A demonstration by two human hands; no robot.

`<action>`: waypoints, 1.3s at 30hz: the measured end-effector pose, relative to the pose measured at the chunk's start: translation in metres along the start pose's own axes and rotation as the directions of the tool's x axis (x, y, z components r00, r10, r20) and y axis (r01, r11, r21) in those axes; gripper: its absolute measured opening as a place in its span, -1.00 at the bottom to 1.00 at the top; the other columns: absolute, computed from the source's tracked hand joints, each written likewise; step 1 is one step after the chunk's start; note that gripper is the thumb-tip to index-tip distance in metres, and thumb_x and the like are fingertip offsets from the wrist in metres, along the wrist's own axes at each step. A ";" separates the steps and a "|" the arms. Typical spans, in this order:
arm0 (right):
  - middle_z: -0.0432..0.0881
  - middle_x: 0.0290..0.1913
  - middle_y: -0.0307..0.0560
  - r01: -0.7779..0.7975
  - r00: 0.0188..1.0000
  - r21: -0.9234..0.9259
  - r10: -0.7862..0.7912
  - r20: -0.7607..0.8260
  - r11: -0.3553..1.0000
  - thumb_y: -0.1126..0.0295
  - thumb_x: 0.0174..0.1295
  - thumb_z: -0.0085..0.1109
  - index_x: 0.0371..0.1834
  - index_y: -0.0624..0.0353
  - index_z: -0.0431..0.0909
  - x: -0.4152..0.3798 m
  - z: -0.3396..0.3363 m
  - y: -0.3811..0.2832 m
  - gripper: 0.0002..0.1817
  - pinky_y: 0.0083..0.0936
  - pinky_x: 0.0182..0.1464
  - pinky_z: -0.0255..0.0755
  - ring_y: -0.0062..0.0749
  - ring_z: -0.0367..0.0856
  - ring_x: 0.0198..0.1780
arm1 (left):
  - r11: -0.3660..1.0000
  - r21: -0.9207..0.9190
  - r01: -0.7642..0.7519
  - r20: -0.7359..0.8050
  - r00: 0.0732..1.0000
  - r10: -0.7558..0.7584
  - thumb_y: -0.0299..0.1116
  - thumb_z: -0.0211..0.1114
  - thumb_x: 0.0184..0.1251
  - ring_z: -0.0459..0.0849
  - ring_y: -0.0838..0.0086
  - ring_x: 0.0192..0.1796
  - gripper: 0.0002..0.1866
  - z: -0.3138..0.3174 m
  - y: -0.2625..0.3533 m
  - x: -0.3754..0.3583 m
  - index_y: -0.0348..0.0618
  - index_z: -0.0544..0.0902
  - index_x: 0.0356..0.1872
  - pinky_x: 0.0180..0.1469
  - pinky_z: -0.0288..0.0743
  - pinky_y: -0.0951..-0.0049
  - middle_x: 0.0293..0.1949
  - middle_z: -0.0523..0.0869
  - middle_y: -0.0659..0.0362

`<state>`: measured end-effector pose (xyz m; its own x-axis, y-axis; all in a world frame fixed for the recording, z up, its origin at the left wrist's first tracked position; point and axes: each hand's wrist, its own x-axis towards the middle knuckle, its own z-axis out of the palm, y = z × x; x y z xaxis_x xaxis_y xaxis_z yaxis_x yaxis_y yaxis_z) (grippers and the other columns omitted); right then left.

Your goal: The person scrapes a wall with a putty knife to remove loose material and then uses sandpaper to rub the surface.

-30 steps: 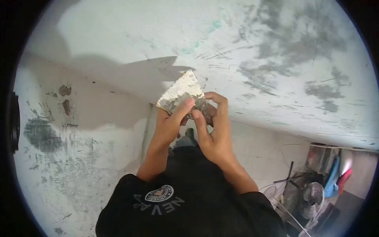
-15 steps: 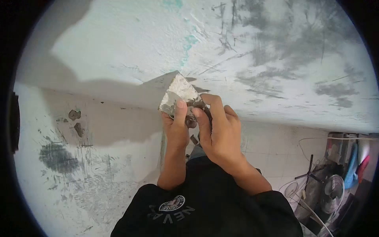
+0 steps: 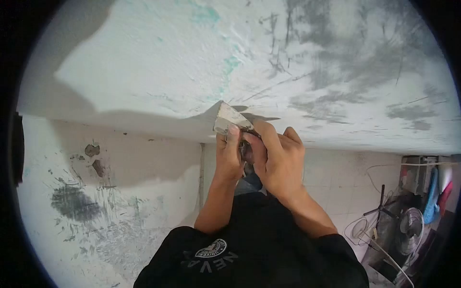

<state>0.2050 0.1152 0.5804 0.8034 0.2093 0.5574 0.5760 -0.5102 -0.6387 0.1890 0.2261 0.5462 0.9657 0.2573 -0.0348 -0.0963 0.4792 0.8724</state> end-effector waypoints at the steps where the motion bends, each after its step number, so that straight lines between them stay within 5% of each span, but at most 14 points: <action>1: 0.56 -0.67 -0.23 0.004 1.000 -0.003 -0.004 -0.005 1.000 0.46 0.24 0.26 -0.11 0.19 0.53 0.005 0.000 -0.001 -0.81 -0.44 -0.45 0.17 -0.34 0.49 -0.67 | 1.000 0.009 -0.005 0.009 1.000 0.005 -0.06 0.13 0.52 0.37 0.75 -0.67 -0.63 0.002 0.000 0.003 -0.16 0.61 -0.34 -0.68 0.17 0.66 -0.59 0.56 0.34; 4: 0.57 -0.65 -0.18 0.097 0.995 -0.021 -0.097 0.015 0.995 0.45 0.23 0.27 -0.12 0.19 0.53 0.019 0.002 -0.013 -0.80 -0.43 -0.45 0.19 -0.28 0.48 -0.66 | 0.998 -0.058 0.034 -0.074 0.997 -0.038 -0.04 0.10 0.53 0.40 0.73 -0.66 -0.60 0.002 0.005 -0.001 -0.17 0.61 -0.35 -0.68 0.19 0.66 -0.60 0.56 0.32; 6: 0.57 -0.65 -0.17 0.045 0.999 0.019 -0.046 0.007 0.999 0.46 0.23 0.27 -0.11 0.19 0.53 0.007 0.000 -0.013 -0.81 -0.42 -0.45 0.19 -0.28 0.48 -0.66 | 0.989 0.039 0.141 -0.076 0.988 -0.138 -0.04 0.06 0.55 0.57 0.62 -0.34 -0.60 -0.004 0.012 -0.011 -0.22 0.59 -0.17 -0.35 0.44 0.57 -0.34 0.64 0.23; 9: 0.57 -0.65 -0.16 0.008 1.000 0.085 -0.006 -0.020 0.996 0.49 0.25 0.24 -0.11 0.19 0.53 0.003 0.001 -0.007 -0.82 -0.43 -0.44 0.18 -0.28 0.46 -0.67 | 0.977 0.058 0.204 -0.083 0.977 -0.199 -0.02 0.05 0.56 0.66 0.60 -0.28 -0.58 0.002 0.012 -0.009 -0.23 0.60 -0.14 -0.31 0.55 0.57 -0.28 0.68 0.21; 11: 0.59 -0.63 -0.18 0.001 1.000 0.033 -0.001 -0.002 0.999 0.48 0.26 0.22 -0.12 0.18 0.53 0.007 0.005 -0.008 -0.84 -0.45 -0.43 0.17 -0.32 0.49 -0.67 | 0.989 0.011 0.150 -0.118 0.982 -0.148 -0.05 0.10 0.53 0.32 0.72 -0.75 -0.60 0.009 0.014 -0.004 -0.14 0.60 -0.38 -0.77 0.11 0.64 -0.68 0.48 0.35; 15: 0.57 -0.66 -0.19 -0.012 0.999 0.009 0.011 0.031 1.000 0.46 0.27 0.22 -0.13 0.16 0.52 0.004 -0.011 -0.012 -0.86 -0.45 -0.43 0.16 -0.32 0.49 -0.67 | 0.965 0.014 0.261 -0.120 0.959 -0.258 0.00 0.11 0.52 0.31 0.72 -0.74 -0.58 0.013 0.012 -0.013 -0.14 0.60 -0.39 -0.76 0.10 0.64 -0.68 0.47 0.35; 20: 0.54 -0.69 -0.23 0.081 0.997 -0.074 -0.079 0.026 0.994 0.43 0.28 0.23 -0.15 0.18 0.53 0.013 0.002 -0.006 -0.85 -0.45 -0.45 0.18 -0.36 0.51 -0.67 | 0.988 -0.081 0.128 -0.204 0.968 -0.142 0.03 0.11 0.52 0.36 0.73 -0.70 -0.55 0.022 0.012 -0.005 -0.15 0.61 -0.38 -0.74 0.12 0.65 -0.67 0.48 0.35; 24: 0.50 -0.71 -0.22 0.013 0.998 -0.047 -0.010 0.063 0.999 0.41 0.28 0.25 -0.15 0.15 0.52 0.004 -0.013 -0.004 -0.85 -0.44 -0.46 0.17 -0.30 0.44 -0.69 | 0.973 -0.002 0.233 -0.093 0.968 -0.232 0.01 0.11 0.53 0.43 0.73 -0.64 -0.57 0.015 0.003 -0.013 -0.14 0.63 -0.37 -0.69 0.21 0.64 -0.57 0.58 0.32; 27: 0.55 -0.68 -0.24 0.067 0.996 -0.080 -0.062 0.072 0.995 0.43 0.27 0.25 -0.16 0.16 0.53 0.013 -0.001 -0.007 -0.86 -0.45 -0.45 0.17 -0.38 0.50 -0.68 | 0.992 -0.110 0.066 -0.225 0.970 -0.090 0.02 0.11 0.53 0.40 0.73 -0.67 -0.57 0.025 0.011 -0.004 -0.11 0.61 -0.41 -0.72 0.17 0.66 -0.62 0.53 0.34; 33: 0.53 -0.68 -0.23 0.025 0.999 -0.030 -0.024 0.028 0.999 0.43 0.27 0.25 -0.18 0.13 0.52 0.016 -0.006 -0.009 -0.87 -0.47 -0.45 0.15 -0.34 0.44 -0.69 | 0.979 -0.032 0.202 -0.114 0.972 -0.204 0.03 0.11 0.52 0.41 0.71 -0.69 -0.53 0.016 0.008 -0.008 -0.17 0.60 -0.44 -0.74 0.18 0.65 -0.63 0.54 0.30; 37: 0.59 -0.66 -0.22 0.095 0.994 -0.010 -0.094 0.063 0.995 0.44 0.30 0.21 -0.17 0.15 0.51 0.017 -0.009 -0.020 -0.89 -0.47 -0.46 0.16 -0.36 0.50 -0.68 | 0.989 0.037 0.142 -0.085 0.987 -0.138 0.01 0.03 0.55 0.47 0.65 -0.64 -0.52 0.010 0.022 -0.011 -0.24 0.63 -0.34 -0.70 0.21 0.64 -0.59 0.57 0.24; 39: 0.52 -0.70 -0.21 0.034 0.999 -0.006 -0.034 0.042 0.999 0.44 0.31 0.21 -0.17 0.14 0.51 0.010 -0.008 -0.015 -0.89 -0.43 -0.47 0.15 -0.29 0.44 -0.70 | 0.997 0.007 0.071 -0.218 0.973 -0.068 -0.02 0.04 0.55 0.46 0.64 -0.65 -0.53 0.015 0.003 -0.009 -0.24 0.64 -0.33 -0.71 0.21 0.62 -0.60 0.56 0.25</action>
<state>0.2034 0.1180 0.5994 0.7890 0.2610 0.5562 0.6022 -0.5081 -0.6158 0.1835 0.2123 0.5569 0.8940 0.4011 -0.1998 -0.0254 0.4906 0.8710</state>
